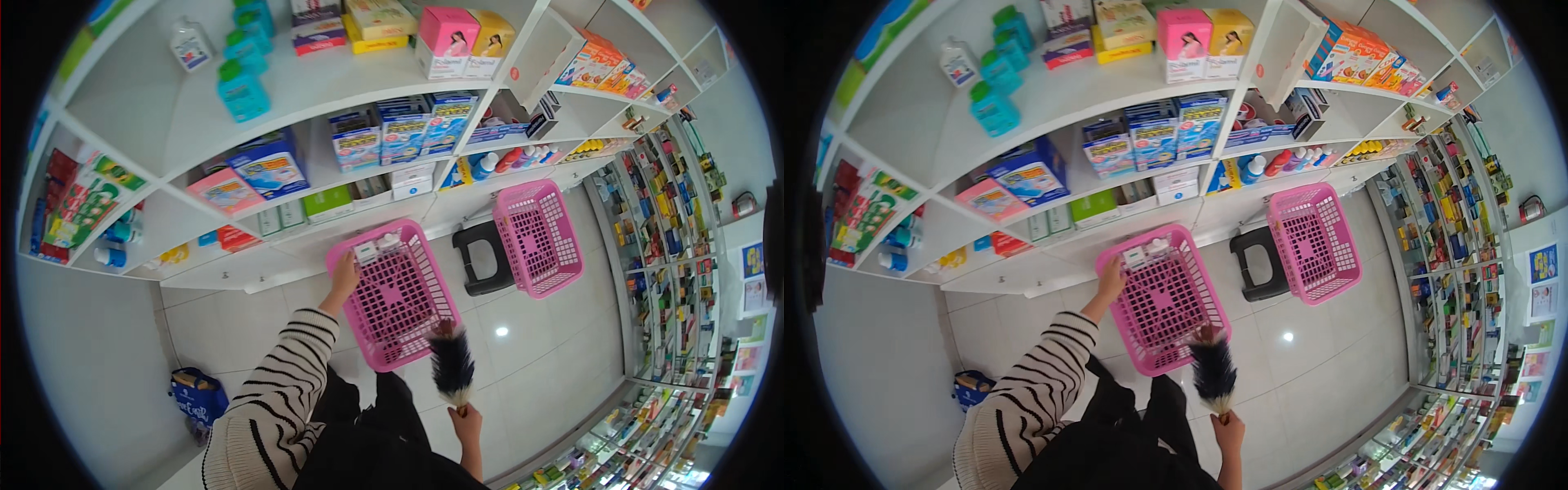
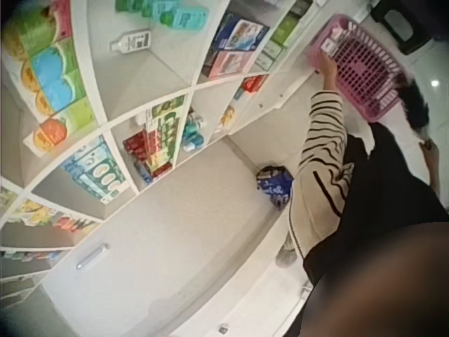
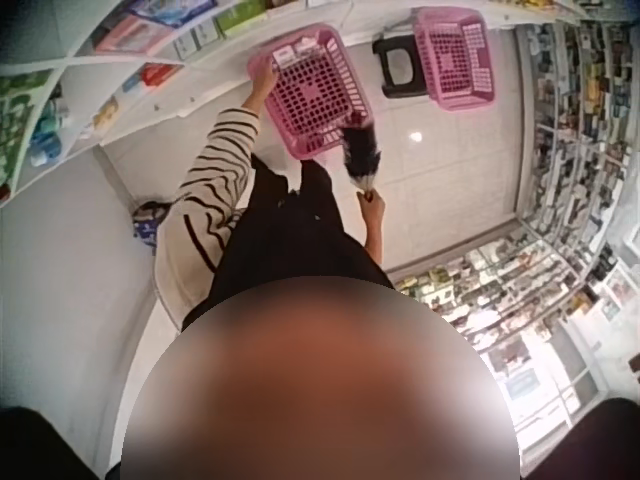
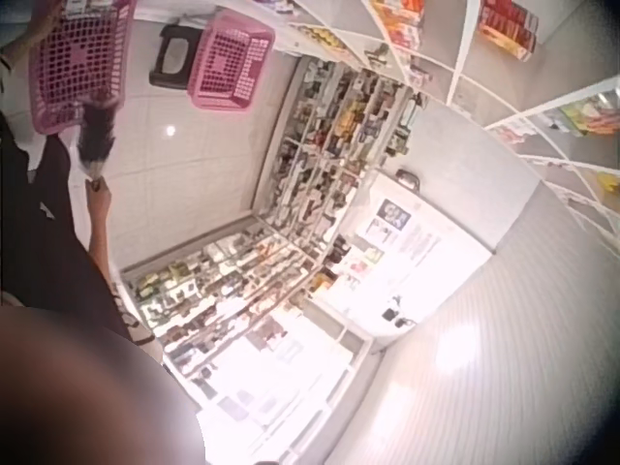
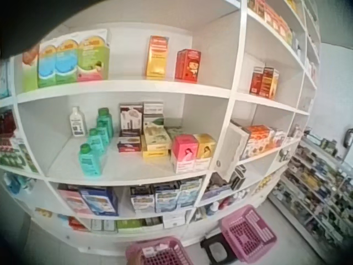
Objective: Dusting and organizing medicine boxes on pharmacy shelves using a feather duster.
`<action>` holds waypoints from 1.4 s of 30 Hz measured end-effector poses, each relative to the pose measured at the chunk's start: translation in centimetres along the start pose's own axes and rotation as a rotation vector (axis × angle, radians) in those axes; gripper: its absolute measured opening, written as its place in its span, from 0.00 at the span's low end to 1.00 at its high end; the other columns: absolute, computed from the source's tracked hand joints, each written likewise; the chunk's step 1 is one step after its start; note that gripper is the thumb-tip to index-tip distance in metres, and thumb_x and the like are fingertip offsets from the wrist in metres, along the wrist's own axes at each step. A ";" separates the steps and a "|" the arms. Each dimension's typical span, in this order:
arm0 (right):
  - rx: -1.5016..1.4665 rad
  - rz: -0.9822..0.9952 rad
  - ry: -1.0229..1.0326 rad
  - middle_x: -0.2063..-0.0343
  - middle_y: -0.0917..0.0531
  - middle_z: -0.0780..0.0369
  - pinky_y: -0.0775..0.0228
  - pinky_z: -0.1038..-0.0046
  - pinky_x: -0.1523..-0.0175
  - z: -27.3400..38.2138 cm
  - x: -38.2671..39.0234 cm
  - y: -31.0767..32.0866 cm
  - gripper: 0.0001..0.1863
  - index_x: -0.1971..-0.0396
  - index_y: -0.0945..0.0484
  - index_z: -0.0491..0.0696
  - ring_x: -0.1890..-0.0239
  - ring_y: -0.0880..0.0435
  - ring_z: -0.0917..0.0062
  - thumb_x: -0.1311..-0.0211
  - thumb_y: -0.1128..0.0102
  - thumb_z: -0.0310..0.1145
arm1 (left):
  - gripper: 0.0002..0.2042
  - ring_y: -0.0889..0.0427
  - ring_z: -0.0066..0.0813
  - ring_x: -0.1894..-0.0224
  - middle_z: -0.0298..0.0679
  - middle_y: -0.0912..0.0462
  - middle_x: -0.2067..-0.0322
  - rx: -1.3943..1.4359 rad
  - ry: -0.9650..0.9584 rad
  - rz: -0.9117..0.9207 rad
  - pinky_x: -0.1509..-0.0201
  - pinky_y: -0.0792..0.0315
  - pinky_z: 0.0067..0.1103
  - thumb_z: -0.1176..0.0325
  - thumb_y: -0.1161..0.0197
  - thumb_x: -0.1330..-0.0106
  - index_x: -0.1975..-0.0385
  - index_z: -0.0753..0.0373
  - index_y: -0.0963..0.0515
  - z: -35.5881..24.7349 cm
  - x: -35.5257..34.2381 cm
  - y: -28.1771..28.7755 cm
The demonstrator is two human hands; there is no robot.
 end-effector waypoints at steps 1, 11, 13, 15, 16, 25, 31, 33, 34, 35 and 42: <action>-0.018 0.026 -0.032 0.90 0.33 0.61 0.42 0.72 0.78 -0.5 -0.5 -0.3 0.15 0.82 0.30 0.41 0.85 0.38 0.78 0.57 0.33 0.35 | 0.26 0.35 0.46 0.47 0.49 0.32 0.51 -0.060 -0.001 -0.013 0.45 0.36 0.32 0.74 0.44 0.49 0.46 0.67 0.36 1.4 -1.0 -0.9; -0.073 0.028 -0.184 0.91 0.31 0.63 0.42 0.74 0.79 -4.1 -1.1 -0.3 0.14 0.82 0.29 0.41 0.88 0.38 0.79 0.57 0.34 0.34 | 0.11 0.33 0.37 0.49 0.44 0.31 0.55 -0.521 0.015 -0.117 0.45 0.42 0.34 0.74 0.48 0.44 0.60 0.62 0.34 -4.4 -1.4 -5.9; -0.077 0.051 -0.170 0.91 0.31 0.62 0.42 0.73 0.79 -3.9 -1.1 -0.8 0.14 0.82 0.28 0.41 0.88 0.37 0.79 0.57 0.34 0.34 | 0.12 0.30 0.38 0.53 0.44 0.28 0.60 -0.402 0.008 -0.102 0.47 0.40 0.35 0.75 0.48 0.45 0.60 0.63 0.33 -3.8 -1.4 -5.0; -0.074 0.038 -0.124 0.91 0.32 0.63 0.42 0.74 0.79 -3.5 -1.3 -1.2 0.14 0.82 0.28 0.41 0.88 0.38 0.79 0.57 0.33 0.34 | 0.12 0.28 0.40 0.57 0.45 0.26 0.63 -0.282 -0.004 -0.153 0.50 0.38 0.36 0.76 0.48 0.46 0.61 0.64 0.32 -3.8 -1.2 -3.1; -0.084 0.043 -0.101 0.91 0.32 0.63 0.42 0.74 0.79 -2.6 -1.3 -1.6 0.14 0.82 0.28 0.41 0.88 0.38 0.79 0.57 0.33 0.34 | 0.15 0.27 0.43 0.59 0.46 0.25 0.66 -0.288 -0.032 -0.140 0.54 0.36 0.37 0.76 0.43 0.52 0.61 0.65 0.31 -4.2 -0.8 -2.2; -0.467 -0.001 0.083 0.86 0.28 0.68 0.43 0.81 0.79 8.4 0.1 -6.6 0.16 0.81 0.30 0.42 0.84 0.33 0.86 0.59 0.29 0.32 | 0.30 0.29 0.45 0.55 0.48 0.30 0.60 0.460 -0.473 0.301 0.48 0.35 0.31 0.77 0.38 0.55 0.47 0.62 0.37 -12.9 12.3 12.2; -0.799 0.340 0.159 0.82 0.25 0.67 0.37 0.81 0.76 19.4 6.6 -14.0 0.12 0.74 0.27 0.43 0.81 0.27 0.85 0.58 0.31 0.24 | 0.38 0.28 0.27 0.54 0.43 0.29 0.55 1.176 -0.087 0.291 0.51 0.32 0.23 0.76 0.40 0.43 0.37 0.56 0.56 -11.7 20.8 25.6; -0.906 0.388 0.229 0.75 0.20 0.63 0.30 0.80 0.69 23.2 9.7 -15.9 0.14 0.69 0.25 0.40 0.76 0.23 0.80 0.59 0.32 0.22 | 0.37 0.27 0.25 0.55 0.41 0.29 0.55 1.376 0.068 0.167 0.52 0.32 0.21 0.77 0.40 0.43 0.37 0.58 0.56 -8.4 22.5 27.6; -0.902 0.418 0.262 0.73 0.20 0.62 0.30 0.79 0.67 24.9 10.9 -16.7 0.15 0.68 0.25 0.39 0.74 0.22 0.79 0.58 0.33 0.22 | 0.37 0.27 0.25 0.55 0.41 0.29 0.56 1.416 0.091 0.102 0.52 0.32 0.20 0.77 0.40 0.43 0.38 0.58 0.56 -7.3 23.0 29.4; -0.901 0.450 0.295 0.72 0.19 0.61 0.29 0.79 0.66 26.4 12.0 -17.7 0.15 0.67 0.24 0.39 0.73 0.21 0.79 0.58 0.33 0.21 | 0.36 0.28 0.25 0.54 0.41 0.29 0.55 1.432 0.102 0.086 0.51 0.33 0.21 0.77 0.40 0.43 0.38 0.60 0.55 -6.5 23.6 31.5; -0.672 0.608 0.460 0.79 0.24 0.69 0.36 0.83 0.72 35.8 18.9 -23.8 0.11 0.68 0.26 0.42 0.78 0.28 0.86 0.51 0.35 0.28 | 0.32 0.29 0.28 0.51 0.39 0.31 0.52 1.203 0.056 -0.121 0.49 0.33 0.22 0.71 0.39 0.42 0.41 0.64 0.49 1.5 28.8 38.7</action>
Point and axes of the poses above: each hand's wrist, its own x-axis away from the middle knuckle, its own y-axis out of the back of the hand, z = x × y, the point moved 9 cm from there along -x, towards the middle knuckle
